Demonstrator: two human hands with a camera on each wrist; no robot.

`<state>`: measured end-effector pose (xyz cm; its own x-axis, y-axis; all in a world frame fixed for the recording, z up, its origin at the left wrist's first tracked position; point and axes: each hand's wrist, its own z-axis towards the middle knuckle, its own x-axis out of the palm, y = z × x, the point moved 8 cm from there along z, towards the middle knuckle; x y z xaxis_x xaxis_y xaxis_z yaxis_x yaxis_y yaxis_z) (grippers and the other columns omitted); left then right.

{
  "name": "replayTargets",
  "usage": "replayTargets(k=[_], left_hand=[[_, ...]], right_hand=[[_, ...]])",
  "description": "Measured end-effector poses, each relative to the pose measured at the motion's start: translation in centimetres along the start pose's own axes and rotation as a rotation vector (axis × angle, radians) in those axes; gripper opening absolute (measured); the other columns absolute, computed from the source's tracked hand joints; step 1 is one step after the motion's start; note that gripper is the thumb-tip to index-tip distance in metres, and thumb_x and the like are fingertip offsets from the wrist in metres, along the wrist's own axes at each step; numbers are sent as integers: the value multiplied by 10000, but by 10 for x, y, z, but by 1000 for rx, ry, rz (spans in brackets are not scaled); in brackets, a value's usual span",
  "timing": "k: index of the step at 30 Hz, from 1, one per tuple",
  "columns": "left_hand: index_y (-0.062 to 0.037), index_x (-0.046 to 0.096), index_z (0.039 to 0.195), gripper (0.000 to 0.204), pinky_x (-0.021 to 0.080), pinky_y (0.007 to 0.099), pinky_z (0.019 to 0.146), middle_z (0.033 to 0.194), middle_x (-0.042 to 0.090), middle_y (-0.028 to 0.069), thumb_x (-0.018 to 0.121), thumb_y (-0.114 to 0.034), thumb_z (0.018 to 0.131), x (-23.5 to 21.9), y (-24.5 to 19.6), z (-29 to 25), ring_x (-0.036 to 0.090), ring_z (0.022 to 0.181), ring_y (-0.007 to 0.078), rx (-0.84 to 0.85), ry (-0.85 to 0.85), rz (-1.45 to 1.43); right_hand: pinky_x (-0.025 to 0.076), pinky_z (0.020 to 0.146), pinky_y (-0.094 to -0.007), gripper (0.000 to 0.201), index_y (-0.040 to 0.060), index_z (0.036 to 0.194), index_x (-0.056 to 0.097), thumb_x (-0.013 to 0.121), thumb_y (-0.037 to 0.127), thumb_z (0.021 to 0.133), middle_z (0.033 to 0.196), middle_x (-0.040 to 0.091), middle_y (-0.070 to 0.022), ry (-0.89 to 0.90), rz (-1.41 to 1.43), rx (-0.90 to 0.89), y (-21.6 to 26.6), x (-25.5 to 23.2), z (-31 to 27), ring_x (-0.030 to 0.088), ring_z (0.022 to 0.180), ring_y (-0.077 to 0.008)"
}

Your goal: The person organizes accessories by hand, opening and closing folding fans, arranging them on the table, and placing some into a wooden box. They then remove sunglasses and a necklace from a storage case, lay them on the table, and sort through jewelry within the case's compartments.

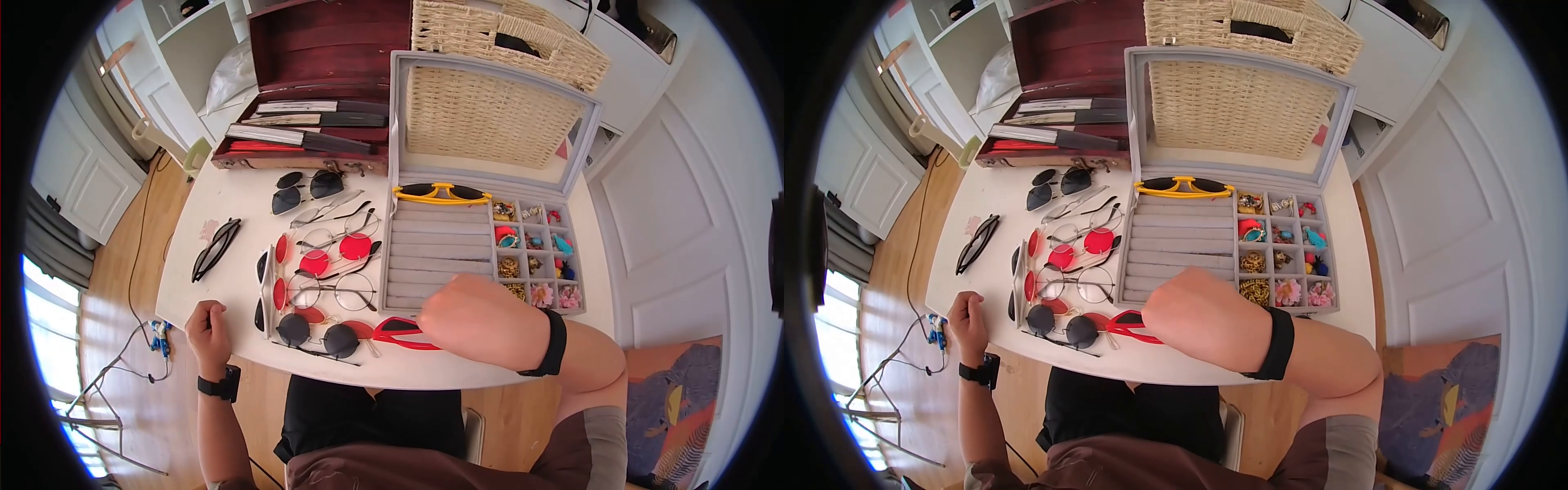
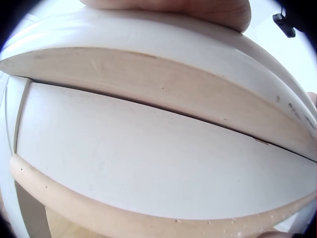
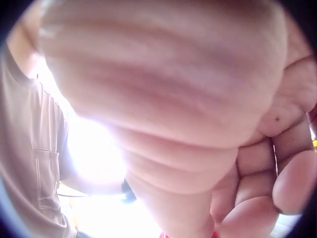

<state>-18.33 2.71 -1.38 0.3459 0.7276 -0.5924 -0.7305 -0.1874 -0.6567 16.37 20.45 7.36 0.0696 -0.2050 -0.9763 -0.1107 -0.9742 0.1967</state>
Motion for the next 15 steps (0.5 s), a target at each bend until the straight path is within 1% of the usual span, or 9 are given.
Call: replayTargets(k=[2, 3, 5, 6, 8, 12, 14, 15], left_hand=[[12, 632, 853, 201, 385, 282, 568, 670, 579, 49, 563, -118, 988, -1, -4, 1, 481, 594, 110, 8, 2, 9], [12, 632, 853, 199, 391, 285, 571, 675, 587, 55, 564, -119, 986, -1, -5, 1, 489, 593, 117, 16, 6, 19], [12, 633, 853, 199, 395, 286, 572, 677, 591, 58, 562, -119, 986, -1, -6, 1, 492, 592, 120, 9, 5, 22], [12, 633, 854, 199, 398, 287, 573, 680, 595, 61, 560, -119, 985, 0, -7, 1, 495, 592, 124, 7, 5, 22], [10, 634, 853, 198, 397, 288, 572, 679, 594, 61, 558, -117, 985, 0, -4, 1, 493, 591, 124, 1, 12, 21], [8, 633, 849, 196, 398, 285, 571, 677, 589, 62, 553, -110, 984, 1, -5, 2, 494, 592, 122, -11, 28, 56], [7, 632, 847, 195, 399, 284, 571, 674, 588, 60, 554, -109, 983, 1, -6, 2, 496, 593, 121, -9, 26, 45], [7, 632, 845, 195, 399, 283, 571, 672, 587, 59, 555, -108, 982, 1, -6, 2, 497, 594, 120, -9, 30, 37]], right_hand=[[529, 664, -416, 84, 37, 708, 665, 647, 93, 768, 703, 652, -155, 2, -33, -5, -3, 1, -1, 677, 715, -329], [529, 664, -416, 84, 37, 708, 665, 647, 93, 768, 703, 652, -155, 3, -33, -9, -4, 0, 0, 677, 715, -329], [534, 693, -418, 176, 20, 750, 671, 627, 157, 851, 724, 657, -146, 87, -29, 55, -12, 6, 0, 672, 723, -334], [534, 693, -418, 176, 20, 750, 671, 627, 157, 851, 724, 657, -146, 88, -29, 55, -14, 7, 1, 672, 723, -334], [537, 715, -426, 252, 24, 790, 684, 606, 226, 918, 738, 654, -138, 77, 22, 62, -19, 7, 1, 662, 731, -344], [537, 711, -431, 251, 33, 833, 691, 612, 250, 932, 759, 653, -135, 64, 106, 63, -23, -14, -2, 651, 733, -349], [526, 693, -431, 236, 29, 857, 689, 619, 244, 927, 777, 649, -142, 64, 218, 113, -28, -24, -4, 647, 750, -350], [526, 693, -431, 236, 29, 857, 689, 619, 244, 927, 777, 649, -142, 63, 217, 113, -32, -26, -5, 647, 750, -350]])
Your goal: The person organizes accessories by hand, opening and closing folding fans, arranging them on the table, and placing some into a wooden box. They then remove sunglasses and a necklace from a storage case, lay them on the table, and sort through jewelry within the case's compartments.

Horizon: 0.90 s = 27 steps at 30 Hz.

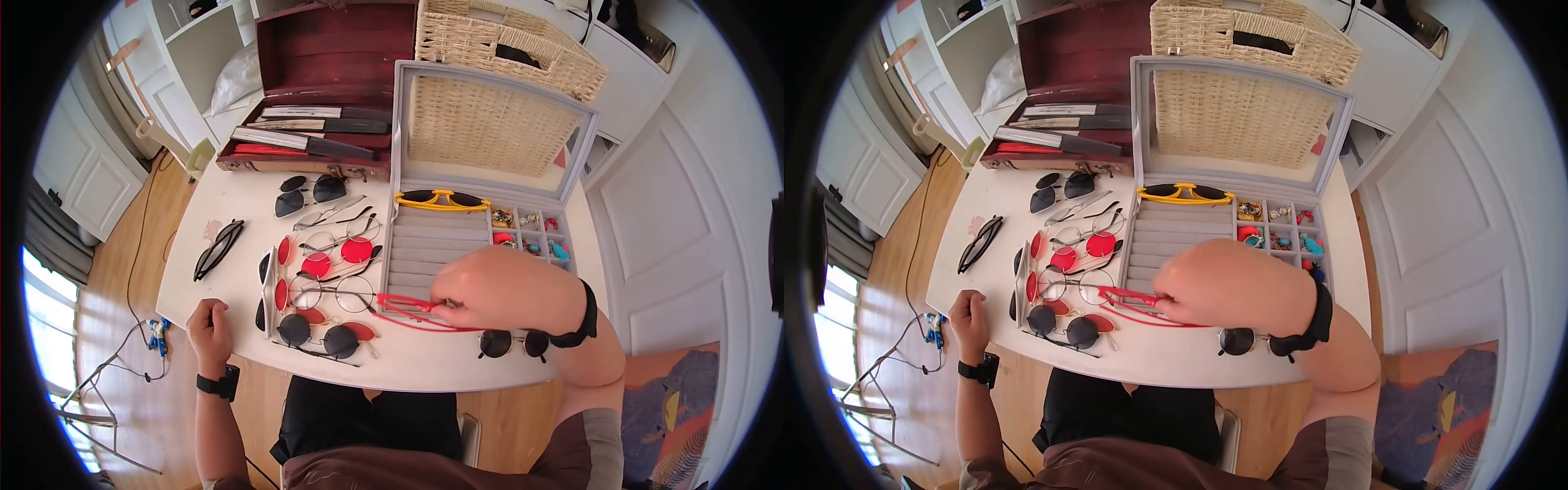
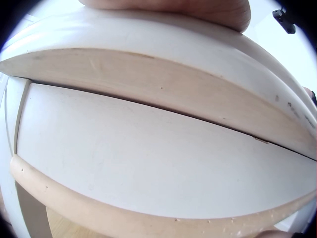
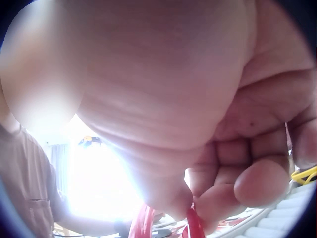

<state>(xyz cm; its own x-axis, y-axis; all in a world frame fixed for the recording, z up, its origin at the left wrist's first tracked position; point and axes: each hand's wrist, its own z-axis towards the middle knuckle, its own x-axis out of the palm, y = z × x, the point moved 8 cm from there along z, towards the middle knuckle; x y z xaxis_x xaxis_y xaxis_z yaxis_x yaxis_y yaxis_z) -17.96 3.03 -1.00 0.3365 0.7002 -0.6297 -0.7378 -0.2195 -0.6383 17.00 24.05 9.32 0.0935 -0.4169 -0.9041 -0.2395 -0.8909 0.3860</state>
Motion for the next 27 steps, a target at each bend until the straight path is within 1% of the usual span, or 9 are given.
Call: replayTargets(k=[3, 7, 10, 14, 20, 22, 23, 26, 27], left_hand=[[6, 631, 843, 190, 397, 283, 567, 666, 584, 58, 555, -103, 980, 0, -4, 0, 495, 591, 119, 16, -15, -4], [7, 631, 844, 186, 392, 284, 562, 661, 582, 56, 554, -97, 977, 0, -6, 1, 489, 587, 117, 21, -9, 14], [8, 630, 843, 182, 390, 285, 560, 656, 576, 56, 555, -95, 973, 0, -3, 0, 485, 585, 117, 12, -13, 31], [10, 626, 838, 185, 382, 289, 556, 649, 567, 57, 556, -98, 971, 0, -1, 1, 479, 583, 116, -13, -6, 11], [14, 623, 840, 189, 369, 289, 550, 646, 557, 48, 552, -95, 977, 1, 4, 0, 465, 580, 110, 5, -32, -9], [16, 622, 842, 190, 367, 289, 549, 646, 556, 46, 550, -94, 979, 0, 3, 0, 463, 580, 109, 15, -41, -28], [13, 616, 847, 197, 357, 268, 553, 672, 556, 23, 543, -99, 991, 0, 3, 0, 449, 599, 83, 6, -17, -13], [10, 610, 851, 204, 346, 247, 556, 698, 555, 1, 536, -105, 1003, 0, 2, 0, 434, 618, 57, 11, 3, 3], [10, 610, 852, 204, 345, 247, 555, 697, 554, 2, 535, -105, 1003, 0, 1, 0, 433, 617, 58, 24, 0, 4]], right_hand=[[510, 687, -437, 223, 19, 870, 679, 649, 237, 909, 816, 660, -140, -246, -15, 53, -19, -27, -10, 644, 781, -352], [510, 710, -445, 203, 36, 893, 686, 646, 233, 914, 836, 670, -132, -395, -150, 179, -51, -44, -17, 644, 796, -358], [516, 720, -445, 208, 46, 885, 689, 651, 249, 913, 844, 675, -121, -383, -237, 278, -69, -41, -15, 648, 811, -355], [521, 727, -454, 220, 50, 868, 683, 663, 265, 904, 839, 674, -115, -355, -315, 312, -85, -25, -5, 653, 809, -352], [521, 734, -471, 224, 44, 852, 673, 682, 265, 884, 834, 671, -119, -322, -282, 274, -87, -13, 4, 655, 800, -352], [531, 704, -472, 254, 24, 828, 666, 713, 269, 874, 781, 667, -154, -339, -289, 249, -85, -13, 4, 662, 773, -372], [531, 704, -472, 254, 24, 828, 666, 713, 269, 874, 781, 667, -154, -340, -289, 251, -84, -14, 2, 662, 773, -372], [512, 713, -451, 238, 47, 847, 657, 710, 278, 861, 822, 671, -120, -319, -182, 291, -81, -25, -6, 655, 801, -342], [509, 710, -446, 241, 46, 851, 654, 720, 278, 851, 824, 673, -118, -251, -165, 339, -80, -26, -9, 654, 808, -339]])
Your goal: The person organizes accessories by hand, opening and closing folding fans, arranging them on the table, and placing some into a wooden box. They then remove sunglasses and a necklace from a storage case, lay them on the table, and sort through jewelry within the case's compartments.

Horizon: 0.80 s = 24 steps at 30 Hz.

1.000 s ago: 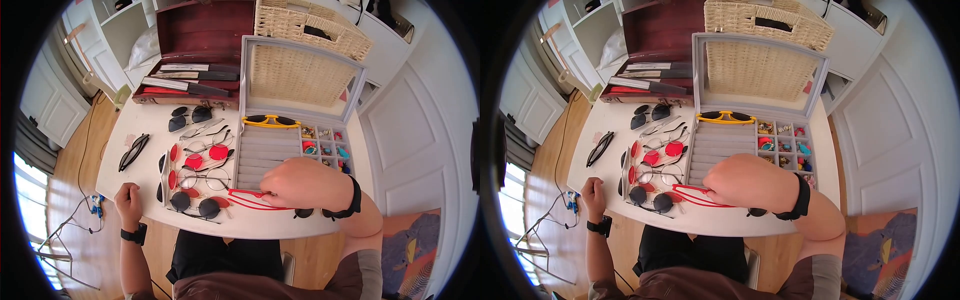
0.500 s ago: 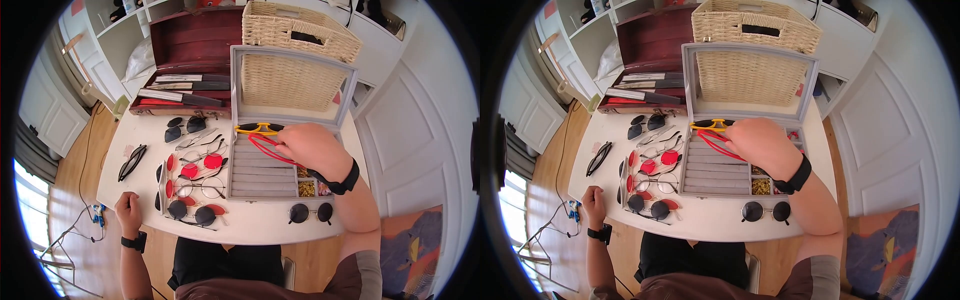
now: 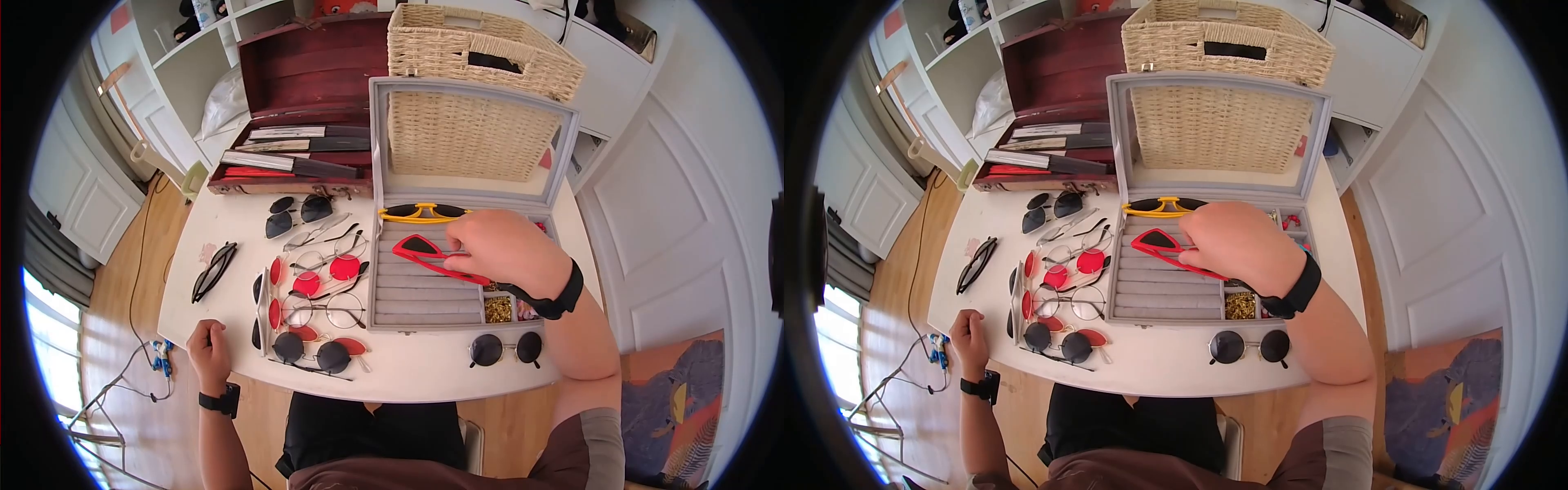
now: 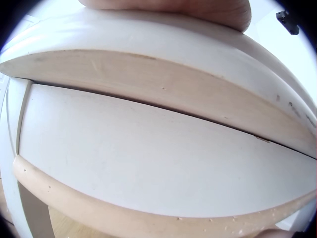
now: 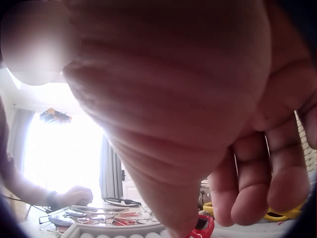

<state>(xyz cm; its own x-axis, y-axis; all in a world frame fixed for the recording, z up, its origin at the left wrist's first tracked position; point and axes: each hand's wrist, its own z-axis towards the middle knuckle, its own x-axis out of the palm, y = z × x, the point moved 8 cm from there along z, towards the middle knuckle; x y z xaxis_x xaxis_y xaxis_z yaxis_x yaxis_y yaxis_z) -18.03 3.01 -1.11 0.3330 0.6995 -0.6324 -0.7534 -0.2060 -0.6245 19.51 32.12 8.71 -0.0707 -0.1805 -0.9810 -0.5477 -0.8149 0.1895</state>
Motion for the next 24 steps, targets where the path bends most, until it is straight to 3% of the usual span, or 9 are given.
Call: replayTargets(k=[4, 6, 10, 13, 17, 24], left_hand=[[9, 609, 852, 204, 346, 249, 558, 693, 550, 4, 534, -105, 1003, 0, 1, -1, 429, 615, 58, 6, -19, -18], [14, 624, 842, 197, 389, 290, 566, 666, 582, 58, 555, -104, 985, -1, 3, 0, 491, 594, 122, -36, -5, 5], [12, 625, 841, 196, 390, 291, 566, 666, 581, 60, 557, -104, 983, -1, 3, 0, 492, 593, 125, -28, -19, -4], [10, 628, 841, 195, 390, 292, 566, 664, 581, 62, 560, -107, 981, -2, -1, 0, 493, 592, 126, -4, -32, -19], [9, 630, 842, 199, 390, 291, 564, 662, 580, 62, 559, -113, 982, -1, 1, 0, 491, 588, 124, -23, -20, -9], [13, 628, 846, 201, 383, 285, 559, 661, 574, 55, 557, -114, 985, 0, 3, 0, 482, 589, 114, -24, -21, -35]], right_hand=[[504, 709, -439, 263, 42, 855, 645, 748, 283, 828, 826, 676, -116, 97, -9, 1, -3, 13, -4, 653, 825, -336], [503, 710, -442, 265, 42, 853, 641, 753, 280, 825, 825, 677, -117, 68, -5, -9, -5, 20, -3, 652, 826, -339], [539, 757, -455, 249, 29, 876, 626, 747, 242, 831, 885, 683, -157, 30, -32, -49, 0, 17, -2, 673, 884, -354], [549, 781, -445, 280, 32, 924, 613, 770, 236, 813, 930, 689, -137, 37, -71, -37, 4, 16, -3, 677, 939, -335], [522, 779, -442, 325, 43, 947, 590, 810, 209, 774, 945, 661, -120, 41, -3, -27, 5, 20, -5, 654, 925, -339], [532, 808, -437, 252, 31, 926, 582, 761, 150, 795, 929, 667, -132, -12, -108, -61, 9, 24, -1, 664, 947, -333]])
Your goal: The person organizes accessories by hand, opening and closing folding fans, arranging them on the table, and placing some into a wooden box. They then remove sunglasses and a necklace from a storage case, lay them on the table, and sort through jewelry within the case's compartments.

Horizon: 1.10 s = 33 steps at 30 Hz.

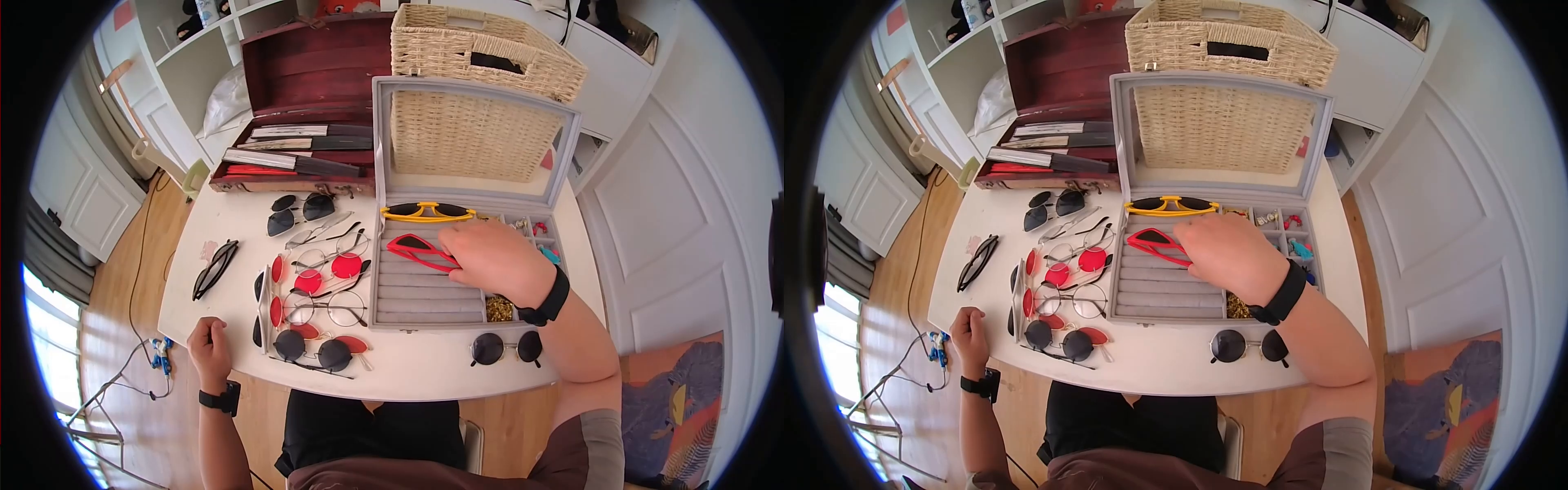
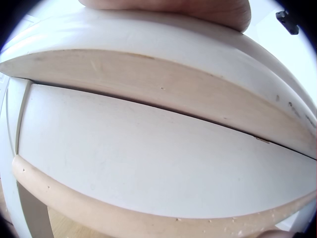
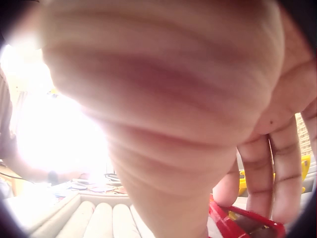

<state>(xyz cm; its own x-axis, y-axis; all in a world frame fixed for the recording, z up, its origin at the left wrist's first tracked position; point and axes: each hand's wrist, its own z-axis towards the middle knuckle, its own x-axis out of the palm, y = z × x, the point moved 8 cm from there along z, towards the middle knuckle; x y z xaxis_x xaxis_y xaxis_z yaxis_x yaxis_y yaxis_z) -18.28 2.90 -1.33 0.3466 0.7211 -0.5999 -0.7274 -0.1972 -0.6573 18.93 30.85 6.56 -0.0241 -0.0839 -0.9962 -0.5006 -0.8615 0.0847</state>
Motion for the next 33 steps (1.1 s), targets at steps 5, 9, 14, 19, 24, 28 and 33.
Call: replayTargets(k=[5, 9, 14, 19, 24, 28, 33], left_hand=[[15, 627, 847, 204, 382, 284, 559, 662, 573, 56, 556, -115, 987, 0, -1, 1, 481, 591, 112, -7, 7, 20], [16, 627, 844, 201, 381, 287, 556, 658, 571, 55, 558, -112, 983, 0, -4, 0, 481, 586, 114, 14, -3, 2], [12, 628, 843, 196, 387, 293, 559, 659, 577, 60, 558, -110, 978, -1, -4, 1, 488, 584, 122, 15, -2, 29], [10, 628, 838, 200, 391, 295, 561, 661, 583, 64, 555, -112, 977, -1, -4, 0, 495, 585, 126, 2, 12, 35], [9, 628, 843, 202, 388, 295, 560, 655, 569, 57, 551, -116, 982, -1, -4, 1, 482, 583, 123, 19, 0, 42], [10, 628, 843, 197, 388, 294, 560, 656, 569, 56, 553, -109, 981, 0, -5, 0, 479, 584, 120, 23, 0, 21], [11, 608, 846, 212, 359, 250, 566, 699, 565, 10, 536, -108, 1006, 0, -3, 0, 449, 623, 63, 7, 19, 39]], right_hand=[[528, 806, -414, 162, 40, 925, 606, 708, 100, 815, 919, 676, -120, -118, -78, -41, 3, -5, 3, 669, 931, -310], [517, 802, -403, 80, 44, 919, 605, 643, 72, 854, 897, 663, -107, -245, -108, -80, 6, -7, 4, 662, 891, -291], [516, 779, -396, 53, 49, 929, 604, 583, 57, 881, 879, 634, -97, -289, -156, -55, 4, -9, 7, 658, 859, -276], [503, 760, -427, 185, 42, 924, 564, 699, 60, 799, 914, 595, -108, -276, -172, -29, 0, -4, 8, 639, 858, -314], [526, 733, -384, 37, 52, 904, 608, 590, 69, 876, 869, 634, -95, -264, -199, -46, 2, -11, 6, 666, 823, -270], [525, 731, -387, 27, 55, 879, 615, 591, 66, 872, 851, 651, -95, -235, -193, -74, 4, -8, 6, 672, 808, -278], [525, 727, -389, 34, 53, 877, 622, 589, 55, 866, 842, 654, -102, -237, -180, -67, 4, -12, 6, 677, 811, -282]])
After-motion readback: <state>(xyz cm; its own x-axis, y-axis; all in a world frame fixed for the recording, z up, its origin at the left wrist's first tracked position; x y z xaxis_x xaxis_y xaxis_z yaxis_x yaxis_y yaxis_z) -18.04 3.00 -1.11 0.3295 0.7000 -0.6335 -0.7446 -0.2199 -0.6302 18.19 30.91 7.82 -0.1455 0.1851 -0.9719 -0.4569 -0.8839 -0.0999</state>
